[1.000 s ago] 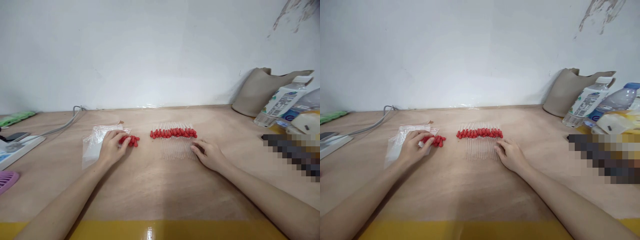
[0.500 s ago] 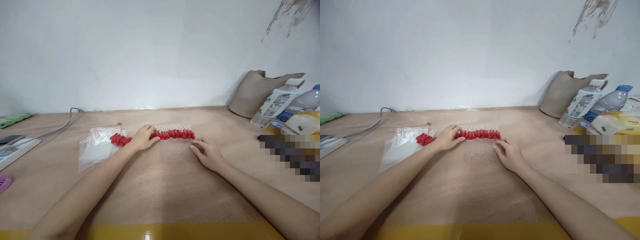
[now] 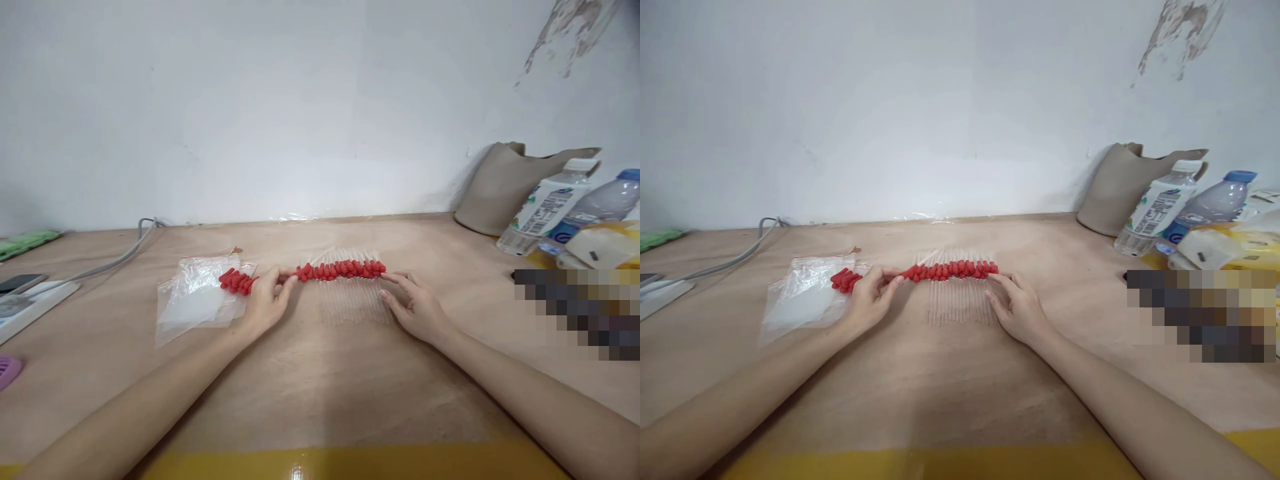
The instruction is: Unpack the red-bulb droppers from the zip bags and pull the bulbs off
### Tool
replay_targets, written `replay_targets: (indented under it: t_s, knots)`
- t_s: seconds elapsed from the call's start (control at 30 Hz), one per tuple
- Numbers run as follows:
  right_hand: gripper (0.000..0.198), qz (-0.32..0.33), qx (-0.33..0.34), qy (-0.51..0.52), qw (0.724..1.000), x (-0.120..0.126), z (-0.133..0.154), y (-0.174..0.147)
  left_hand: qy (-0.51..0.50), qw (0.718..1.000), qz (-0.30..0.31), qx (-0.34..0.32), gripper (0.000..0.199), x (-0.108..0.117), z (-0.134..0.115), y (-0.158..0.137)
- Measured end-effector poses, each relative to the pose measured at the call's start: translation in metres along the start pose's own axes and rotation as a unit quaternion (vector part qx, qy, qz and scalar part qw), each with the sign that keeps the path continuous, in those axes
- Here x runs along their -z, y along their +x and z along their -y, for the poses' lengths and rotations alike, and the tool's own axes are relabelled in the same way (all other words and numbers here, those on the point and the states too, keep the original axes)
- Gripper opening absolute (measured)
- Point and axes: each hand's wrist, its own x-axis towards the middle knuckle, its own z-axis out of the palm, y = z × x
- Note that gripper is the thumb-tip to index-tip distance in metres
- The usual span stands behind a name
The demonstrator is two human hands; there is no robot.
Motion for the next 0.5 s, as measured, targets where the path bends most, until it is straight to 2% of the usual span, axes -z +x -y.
replay_targets:
  t_s: [0.1, 0.2, 0.33, 0.5]
  knots:
    - [0.047, -0.013, 0.052, 0.009, 0.999, 0.002, 0.013, 0.000, -0.052, 0.998, 0.042, 0.002, 0.015, 0.011, -0.001, -0.030]
    - [0.053, 0.021, 0.124, 0.007, 0.992, 0.000, 0.031, -0.001, -0.044, 0.995, 0.075, -0.040, 0.012, 0.018, -0.006, -0.047]
    - [0.043, 0.070, 0.206, -0.003, 0.976, -0.011, 0.049, 0.004, -0.037, 0.987, 0.108, -0.113, 0.008, 0.021, -0.014, -0.049]
    - [0.022, 0.091, 0.247, -0.014, 0.965, -0.029, 0.056, 0.011, -0.051, 0.982, 0.113, -0.142, 0.008, 0.020, -0.015, -0.047]
